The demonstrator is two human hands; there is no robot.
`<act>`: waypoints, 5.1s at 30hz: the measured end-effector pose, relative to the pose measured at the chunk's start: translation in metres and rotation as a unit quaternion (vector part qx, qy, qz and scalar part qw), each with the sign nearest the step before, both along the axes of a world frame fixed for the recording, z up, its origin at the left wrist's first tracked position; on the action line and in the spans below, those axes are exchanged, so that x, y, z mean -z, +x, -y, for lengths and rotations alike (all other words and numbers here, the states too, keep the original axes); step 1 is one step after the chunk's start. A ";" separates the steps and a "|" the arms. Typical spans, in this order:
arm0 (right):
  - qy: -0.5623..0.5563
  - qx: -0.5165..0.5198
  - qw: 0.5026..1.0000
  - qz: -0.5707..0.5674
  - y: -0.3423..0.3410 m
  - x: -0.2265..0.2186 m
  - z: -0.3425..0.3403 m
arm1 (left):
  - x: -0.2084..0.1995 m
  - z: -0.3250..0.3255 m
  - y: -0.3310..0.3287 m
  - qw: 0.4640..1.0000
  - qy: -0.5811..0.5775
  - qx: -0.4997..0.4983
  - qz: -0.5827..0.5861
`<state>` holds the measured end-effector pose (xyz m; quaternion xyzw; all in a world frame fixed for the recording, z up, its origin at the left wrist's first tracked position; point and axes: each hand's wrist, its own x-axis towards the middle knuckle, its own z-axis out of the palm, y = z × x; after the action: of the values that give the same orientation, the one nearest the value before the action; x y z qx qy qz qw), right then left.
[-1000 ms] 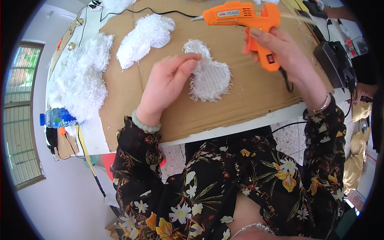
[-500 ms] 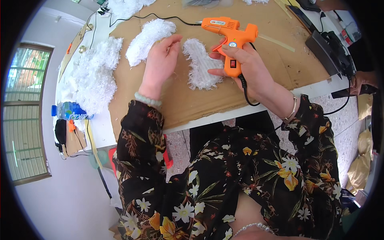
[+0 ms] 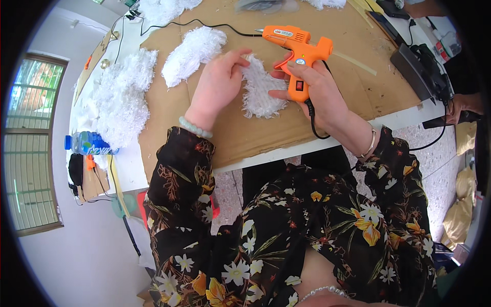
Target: Apply hot glue to toy parts and attach white stuffing or fur materials.
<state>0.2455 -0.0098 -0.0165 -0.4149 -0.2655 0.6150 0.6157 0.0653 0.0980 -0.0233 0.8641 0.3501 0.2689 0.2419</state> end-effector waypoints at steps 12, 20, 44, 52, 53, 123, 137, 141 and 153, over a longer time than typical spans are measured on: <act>-0.007 0.005 1.000 0.008 -0.002 -0.003 0.002 | 0.000 -0.009 -0.002 0.998 0.051 -0.021 0.025; -0.013 0.002 1.000 0.007 -0.003 -0.004 0.003 | 0.000 0.000 0.000 0.991 0.113 0.059 -0.035; -0.002 -0.012 1.000 0.011 0.000 0.000 0.006 | -0.005 -0.004 -0.020 0.996 -0.011 -0.043 0.078; -0.011 -0.006 1.000 0.004 -0.004 -0.005 0.006 | -0.001 0.018 -0.005 0.983 0.176 0.028 -0.046; -0.012 -0.006 1.000 0.004 -0.005 -0.005 0.007 | -0.004 0.020 -0.005 0.983 0.175 0.028 -0.046; -0.017 0.021 1.000 -0.001 -0.009 0.000 0.010 | -0.001 0.011 0.001 0.988 0.143 0.043 0.038; 0.050 -0.016 0.999 -0.004 0.003 -0.002 0.005 | -0.075 0.032 -0.047 0.956 0.114 -0.146 0.227; 0.116 -0.013 0.992 0.048 0.004 -0.018 0.010 | -0.065 0.039 -0.041 0.970 0.124 -0.113 0.175; 0.062 -0.051 0.991 0.105 -0.012 0.003 -0.013 | -0.056 0.056 -0.047 0.966 0.063 -0.166 0.190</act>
<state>0.2337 0.0036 -0.0198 -0.4244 -0.3867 0.5810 0.5769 0.0183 0.0420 0.0323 0.7404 0.4182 0.4864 0.2011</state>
